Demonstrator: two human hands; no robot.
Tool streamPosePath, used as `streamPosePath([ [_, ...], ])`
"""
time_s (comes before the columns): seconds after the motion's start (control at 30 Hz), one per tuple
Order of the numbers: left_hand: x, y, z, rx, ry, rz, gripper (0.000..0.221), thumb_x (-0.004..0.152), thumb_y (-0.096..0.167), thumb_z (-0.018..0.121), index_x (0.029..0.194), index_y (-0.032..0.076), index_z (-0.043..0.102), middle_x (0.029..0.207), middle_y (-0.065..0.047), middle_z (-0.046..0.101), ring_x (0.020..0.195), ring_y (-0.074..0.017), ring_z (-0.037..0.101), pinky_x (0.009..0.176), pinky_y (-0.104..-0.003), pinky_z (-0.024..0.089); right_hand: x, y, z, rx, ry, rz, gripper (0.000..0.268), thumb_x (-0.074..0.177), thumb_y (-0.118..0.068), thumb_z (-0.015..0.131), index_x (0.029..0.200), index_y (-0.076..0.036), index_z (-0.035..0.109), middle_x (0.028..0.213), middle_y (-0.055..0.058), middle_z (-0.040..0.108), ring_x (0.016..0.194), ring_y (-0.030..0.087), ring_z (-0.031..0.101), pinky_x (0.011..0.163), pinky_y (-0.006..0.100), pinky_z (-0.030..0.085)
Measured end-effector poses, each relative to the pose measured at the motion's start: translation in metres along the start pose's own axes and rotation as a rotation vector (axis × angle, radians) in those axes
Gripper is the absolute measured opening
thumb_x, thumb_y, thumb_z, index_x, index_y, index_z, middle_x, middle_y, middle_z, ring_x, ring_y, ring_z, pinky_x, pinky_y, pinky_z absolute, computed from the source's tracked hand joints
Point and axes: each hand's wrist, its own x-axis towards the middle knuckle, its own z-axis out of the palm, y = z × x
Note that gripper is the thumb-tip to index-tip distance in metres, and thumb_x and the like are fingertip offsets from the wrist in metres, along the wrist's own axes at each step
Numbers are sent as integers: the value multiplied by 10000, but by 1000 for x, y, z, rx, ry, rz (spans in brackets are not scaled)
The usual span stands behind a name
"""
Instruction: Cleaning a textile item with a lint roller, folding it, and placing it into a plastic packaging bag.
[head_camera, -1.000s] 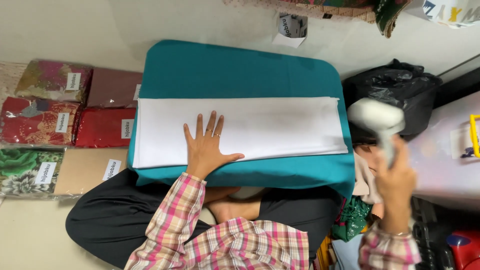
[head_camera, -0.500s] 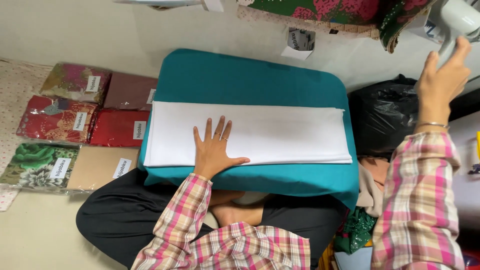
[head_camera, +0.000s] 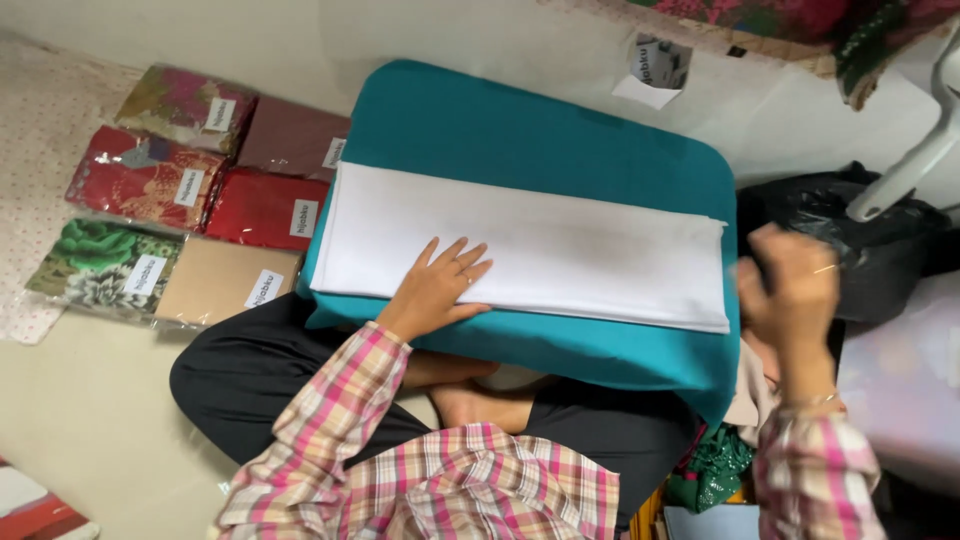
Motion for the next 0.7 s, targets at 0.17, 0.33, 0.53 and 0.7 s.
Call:
streamPosePath([
  [0.17, -40, -38, -24, 39, -310, -80, 635, 775, 73, 759, 1371, 232, 605, 1517, -21, 537, 1448, -280, 445, 1199, -571, 290, -70, -55, 25, 238, -615, 1, 476, 813, -350, 754, 1267, -226, 680, 1186, 46, 695, 1035, 302, 697, 851, 407, 537],
  [0.33, -85, -102, -35, 140, -191, -140, 544, 770, -37, 675, 1267, 182, 679, 1365, -32, 651, 1276, -208, 592, 1120, -466, 419, -97, -23, 36, 38, -608, -85, 574, 776, -63, 710, 1331, -197, 642, 1233, 24, 702, 1039, 265, 703, 846, 377, 564],
  [0.53, -75, -114, -95, -317, 113, -357, 311, 949, -30, 618, 1179, 147, 728, 842, -96, 697, 856, -278, 496, 1003, -513, 480, -101, 32, 31, 303, -582, 251, 464, 908, 51, 595, 1299, -166, 721, 1221, 76, 750, 1049, 256, 700, 915, 357, 526],
  [0.7, -29, -91, -179, -555, 557, -488, 86, 1078, 41, 623, 1049, 96, 682, 710, 29, 498, 621, -75, 375, 548, -269, 282, -29, 51, -37, 500, -313, 650, 274, 1104, 91, 601, 1335, 8, 724, 1221, 130, 696, 1113, 189, 607, 1023, 319, 466],
])
